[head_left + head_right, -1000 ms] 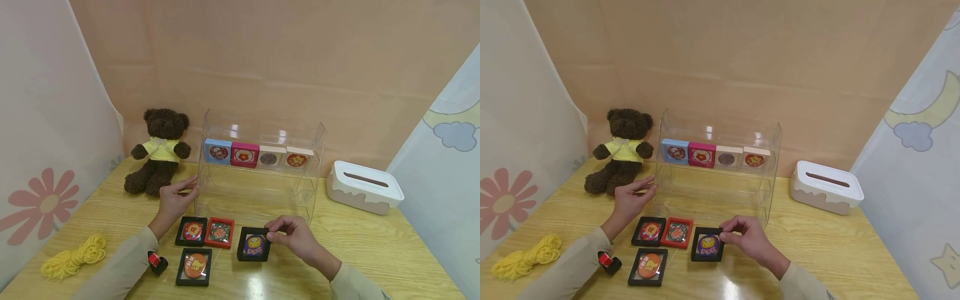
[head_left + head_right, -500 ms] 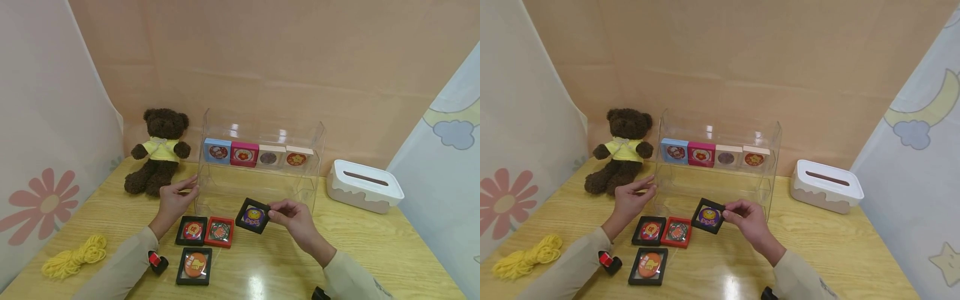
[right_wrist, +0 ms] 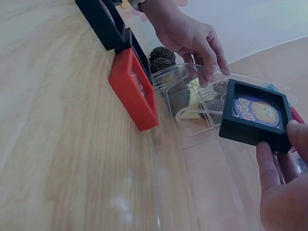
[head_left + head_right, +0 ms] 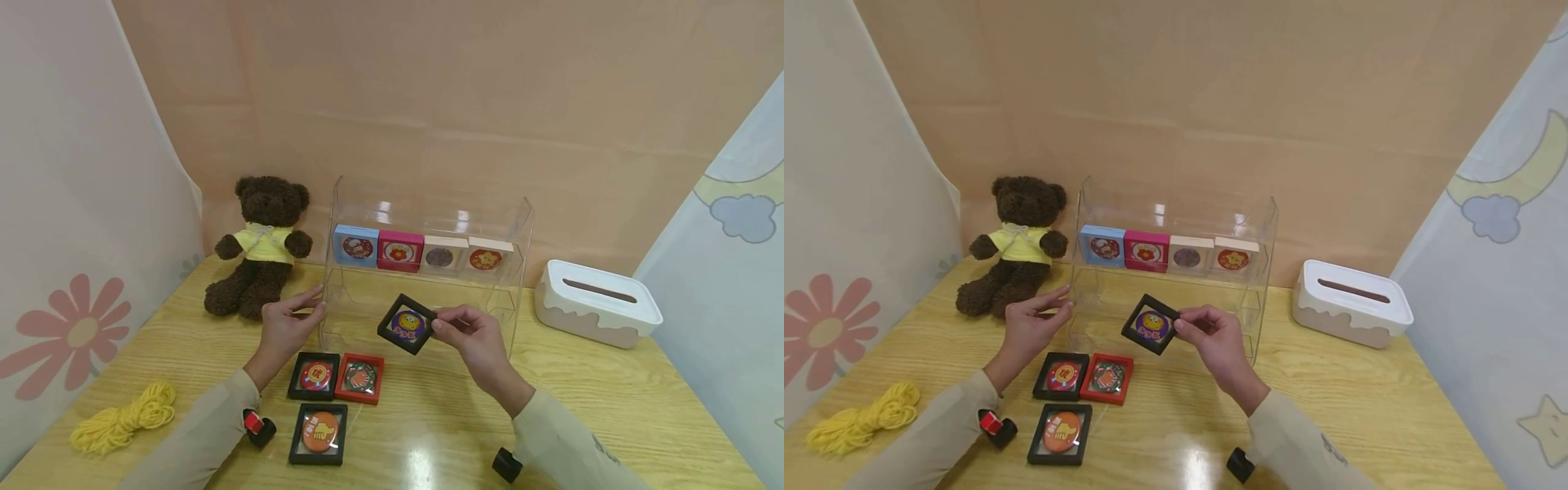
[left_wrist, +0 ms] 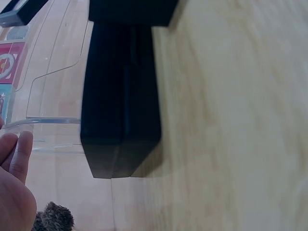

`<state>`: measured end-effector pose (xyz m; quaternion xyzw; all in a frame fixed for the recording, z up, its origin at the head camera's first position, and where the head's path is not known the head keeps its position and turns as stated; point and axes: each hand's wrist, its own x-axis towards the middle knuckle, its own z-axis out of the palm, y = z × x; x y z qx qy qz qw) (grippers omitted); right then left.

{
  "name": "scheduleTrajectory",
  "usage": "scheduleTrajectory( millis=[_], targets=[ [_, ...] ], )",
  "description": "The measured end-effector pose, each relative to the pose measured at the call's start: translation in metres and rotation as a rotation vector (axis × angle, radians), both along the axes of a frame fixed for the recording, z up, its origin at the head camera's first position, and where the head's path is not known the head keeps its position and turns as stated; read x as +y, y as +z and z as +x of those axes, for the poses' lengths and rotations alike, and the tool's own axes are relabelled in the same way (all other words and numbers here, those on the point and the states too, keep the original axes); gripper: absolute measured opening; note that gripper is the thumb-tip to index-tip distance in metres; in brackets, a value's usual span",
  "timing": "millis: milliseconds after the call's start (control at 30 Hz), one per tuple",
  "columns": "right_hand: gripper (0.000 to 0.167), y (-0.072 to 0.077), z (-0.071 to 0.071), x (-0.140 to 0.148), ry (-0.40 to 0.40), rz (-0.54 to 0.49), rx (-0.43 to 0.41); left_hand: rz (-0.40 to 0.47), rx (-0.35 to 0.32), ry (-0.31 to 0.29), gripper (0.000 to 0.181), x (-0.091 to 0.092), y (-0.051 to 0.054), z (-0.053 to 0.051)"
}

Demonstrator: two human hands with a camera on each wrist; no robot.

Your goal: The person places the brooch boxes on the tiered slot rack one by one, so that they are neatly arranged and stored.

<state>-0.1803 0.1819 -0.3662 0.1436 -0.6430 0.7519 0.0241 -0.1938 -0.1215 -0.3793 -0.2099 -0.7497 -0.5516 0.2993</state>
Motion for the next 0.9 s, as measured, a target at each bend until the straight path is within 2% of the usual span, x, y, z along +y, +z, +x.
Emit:
scheduleTrajectory(
  millis=[400, 900],
  targets=[
    [0.018, 0.011, -0.015, -0.025, -0.053, -0.077, 0.02, 0.003, 0.001, -0.008, 0.025, -0.001, -0.001, -0.001],
    [0.009, 0.016, -0.032, -0.051, -0.149, -0.075, 0.088, -0.002, 0.002, 0.009, 0.025, 0.0, -0.001, -0.002]
  ],
)
